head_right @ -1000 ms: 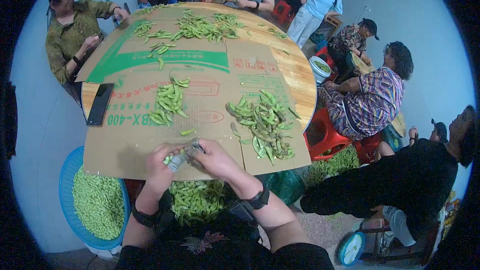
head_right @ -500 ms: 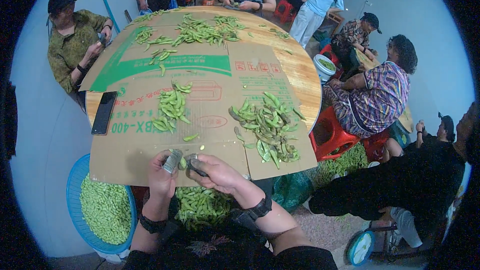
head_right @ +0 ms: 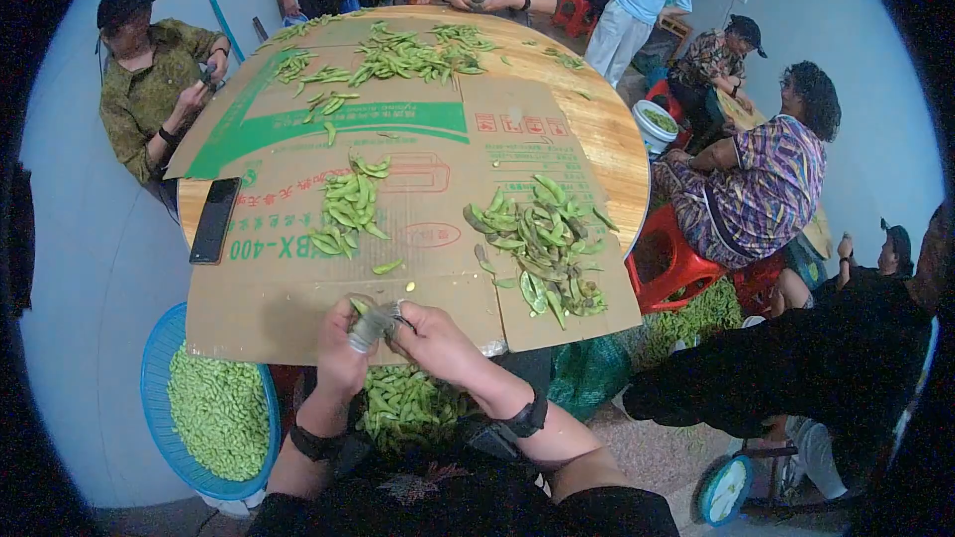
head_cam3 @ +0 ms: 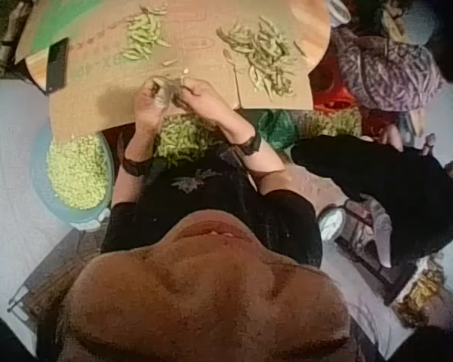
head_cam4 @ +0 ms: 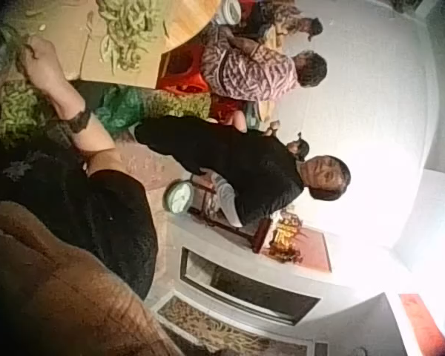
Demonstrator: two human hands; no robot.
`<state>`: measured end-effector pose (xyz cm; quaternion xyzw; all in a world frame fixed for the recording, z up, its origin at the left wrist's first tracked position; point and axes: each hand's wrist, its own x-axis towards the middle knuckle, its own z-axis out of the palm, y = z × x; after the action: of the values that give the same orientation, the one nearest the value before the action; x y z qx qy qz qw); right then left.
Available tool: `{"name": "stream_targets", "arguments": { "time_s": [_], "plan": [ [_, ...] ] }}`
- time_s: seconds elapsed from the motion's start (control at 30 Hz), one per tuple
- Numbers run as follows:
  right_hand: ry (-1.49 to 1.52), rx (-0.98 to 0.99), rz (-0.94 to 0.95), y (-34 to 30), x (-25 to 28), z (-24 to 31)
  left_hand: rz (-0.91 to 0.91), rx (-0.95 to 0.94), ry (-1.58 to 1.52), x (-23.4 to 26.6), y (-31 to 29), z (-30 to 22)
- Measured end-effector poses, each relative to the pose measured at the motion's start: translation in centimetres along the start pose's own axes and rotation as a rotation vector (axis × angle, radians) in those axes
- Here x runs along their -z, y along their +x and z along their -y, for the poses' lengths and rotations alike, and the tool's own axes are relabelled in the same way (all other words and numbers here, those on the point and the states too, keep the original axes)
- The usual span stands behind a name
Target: Shelling green soybean pods by hand using a thumb blade to extract the beans.
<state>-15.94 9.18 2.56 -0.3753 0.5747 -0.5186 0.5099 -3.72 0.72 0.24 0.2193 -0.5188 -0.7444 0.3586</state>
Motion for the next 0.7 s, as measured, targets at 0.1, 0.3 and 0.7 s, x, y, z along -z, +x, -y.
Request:
{"name": "stream_targets", "arguments": {
  "time_s": [0.1,0.3,0.7],
  "plan": [
    [-0.366,0.193,-0.105,0.3,0.1,-0.5,-0.054,-0.109,0.168,0.0,0.3,0.8],
    [0.125,-0.11,-0.064,0.5,0.7,0.8,0.006,0.002,-0.042,0.5,0.0,0.1],
    [-0.35,0.405,0.007,0.6,1.7,2.2,0.232,-0.265,0.573,-0.3,-1.6,-2.5]
  ]
}}
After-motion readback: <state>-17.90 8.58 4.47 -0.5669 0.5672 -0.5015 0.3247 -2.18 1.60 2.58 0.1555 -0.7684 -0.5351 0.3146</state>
